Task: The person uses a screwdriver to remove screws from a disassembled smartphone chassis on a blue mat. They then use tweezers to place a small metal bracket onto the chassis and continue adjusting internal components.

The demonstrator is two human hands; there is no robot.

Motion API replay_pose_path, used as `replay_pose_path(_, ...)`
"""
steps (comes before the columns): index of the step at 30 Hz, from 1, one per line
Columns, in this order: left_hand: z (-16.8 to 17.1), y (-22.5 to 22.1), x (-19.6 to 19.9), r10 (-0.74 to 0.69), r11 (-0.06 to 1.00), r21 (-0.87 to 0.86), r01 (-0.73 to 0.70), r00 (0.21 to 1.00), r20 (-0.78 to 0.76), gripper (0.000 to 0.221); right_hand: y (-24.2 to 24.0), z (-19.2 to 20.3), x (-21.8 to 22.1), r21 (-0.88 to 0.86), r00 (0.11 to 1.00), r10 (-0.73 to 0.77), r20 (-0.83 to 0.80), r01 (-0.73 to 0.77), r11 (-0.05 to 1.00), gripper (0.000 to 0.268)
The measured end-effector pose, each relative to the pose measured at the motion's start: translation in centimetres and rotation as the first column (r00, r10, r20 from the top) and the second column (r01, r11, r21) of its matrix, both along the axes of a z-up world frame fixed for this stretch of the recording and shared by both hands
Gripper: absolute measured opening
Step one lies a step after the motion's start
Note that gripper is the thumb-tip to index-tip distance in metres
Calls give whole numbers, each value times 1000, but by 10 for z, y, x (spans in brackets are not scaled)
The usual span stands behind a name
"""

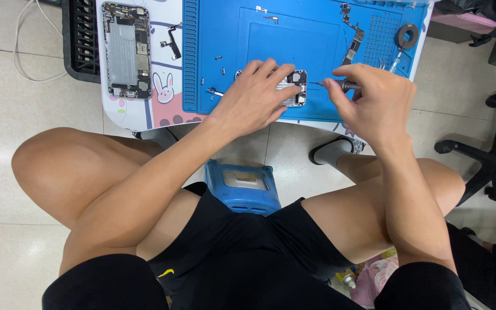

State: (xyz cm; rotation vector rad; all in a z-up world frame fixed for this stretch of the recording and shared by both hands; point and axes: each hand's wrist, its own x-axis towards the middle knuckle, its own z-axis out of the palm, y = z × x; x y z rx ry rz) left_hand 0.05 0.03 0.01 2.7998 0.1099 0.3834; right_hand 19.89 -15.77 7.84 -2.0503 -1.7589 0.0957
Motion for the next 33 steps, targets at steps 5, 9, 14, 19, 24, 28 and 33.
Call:
replay_pose_path(5, -8, -5, 6, 24, 995, 96, -24, 1000, 1, 34, -7, 3, 1, 36, 996, -63, 62, 61, 997, 11)
replay_pose_path(9, -12, -8, 7, 43, 983, 179, -41, 999, -3, 36, -14, 12, 0, 93, 991, -130, 45, 125, 988, 29)
replay_pose_path(14, -13, -4, 7, 22, 983, 184, -19, 1000, -13, 37, -20, 9, 10, 93, 989, -142, -42, 145, 985, 22)
replay_pose_path(19, -10, 5, 8, -16, 998, 67, 17, 1000, -14, 45, -17, -3, 8, -54, 971, -203, -126, 197, 979, 14)
replay_pose_path(24, -2, 20, 14, 125, 990, -81, -112, 976, 178, 19, -12, -11, 2, -188, 972, -236, -14, 229, 955, 17)
replay_pose_path(28, -8, 29, 26, 171, 985, -33, -168, 961, 219, 20, -8, -11, 1, -234, 964, -262, -45, 245, 941, 18)
replay_pose_path(33, -14, 33, 44, 64, 997, -64, -52, 978, 200, 12, -1, -5, -3, -355, 946, -323, -17, 296, 887, 16)
